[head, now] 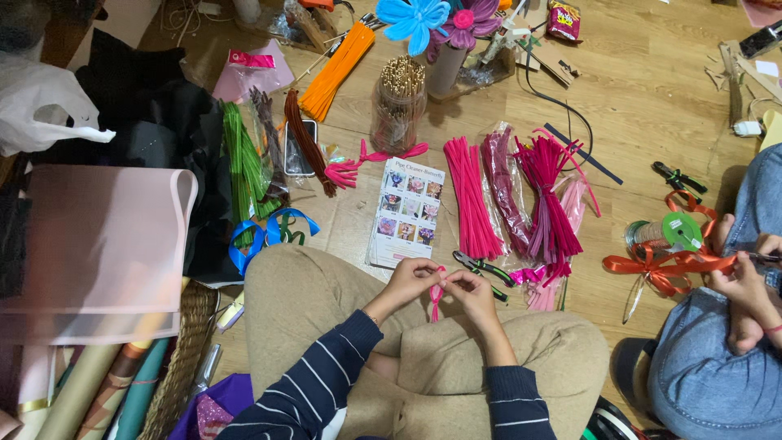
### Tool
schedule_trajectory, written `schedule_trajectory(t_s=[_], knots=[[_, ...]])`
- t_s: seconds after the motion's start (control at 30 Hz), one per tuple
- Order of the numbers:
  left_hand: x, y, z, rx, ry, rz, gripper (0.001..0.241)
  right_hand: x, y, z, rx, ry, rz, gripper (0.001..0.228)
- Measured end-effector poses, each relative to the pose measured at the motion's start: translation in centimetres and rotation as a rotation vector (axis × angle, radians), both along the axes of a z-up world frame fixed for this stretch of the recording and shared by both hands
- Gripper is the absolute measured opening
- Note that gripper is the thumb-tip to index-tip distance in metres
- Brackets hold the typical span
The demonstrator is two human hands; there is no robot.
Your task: The person sits on the floor and uses a printed instruction sheet to guide the creation of a butterfly shape from pink pipe cleaners. They cut a pipe cleaner with pliers, then twist and bend it by hand to form loops and a body, referencing the sheet periodically.
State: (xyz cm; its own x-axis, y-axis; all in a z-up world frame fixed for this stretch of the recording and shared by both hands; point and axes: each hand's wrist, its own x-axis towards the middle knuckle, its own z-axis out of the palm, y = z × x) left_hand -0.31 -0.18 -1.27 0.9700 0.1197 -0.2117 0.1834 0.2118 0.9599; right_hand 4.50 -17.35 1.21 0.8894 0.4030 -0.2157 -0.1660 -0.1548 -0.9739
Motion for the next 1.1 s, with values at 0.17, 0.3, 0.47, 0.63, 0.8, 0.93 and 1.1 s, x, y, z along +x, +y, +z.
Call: schedule_trajectory(t_s=[0.17, 0.3, 0.47, 0.63, 0.8, 0.93, 1.1], knots=[[0.3, 0.3, 0.2, -0.037, -0.008, 0.031, 0.02, -0.1, 0.3, 0.9, -0.026, 0.021, -0.006, 0.011], [0.0, 0.5, 1.4, -0.02, 0.01, 0.069, 0.02, -0.6, 0.9, 1.7, -0.031, 0.049, 0.039, 0.013], [0.1, 0.6, 0.7, -0.015, -0.003, 0.118, 0.019, -1.4, 2.0, 4.8, -0.028, 0.088, 0.101, 0.009], [0.1, 0.4, 2.1, -0.014, -0.015, 0.132, 0.02, -1.3, 2.3, 5.5, 0.008, 0.061, 0.08, 0.005], [0.4, 0.1, 0.0, -0.053, -0.013, 0.095, 0.024, -1.5, 1.8, 4.3, 0.006, -0.022, 0.084, 0.008], [0.0, 0.1, 0.9, -0.017, -0.001, 0.134, 0.016, -1.1, 1.5, 1.7, -0.076, -0.105, 0.127, 0.009], [-0.3, 0.0, 0.4, -0.077, 0.013, 0.166, 0.011, -1.4, 1.6, 1.4, -0.142, -0.197, 0.136, 0.009]])
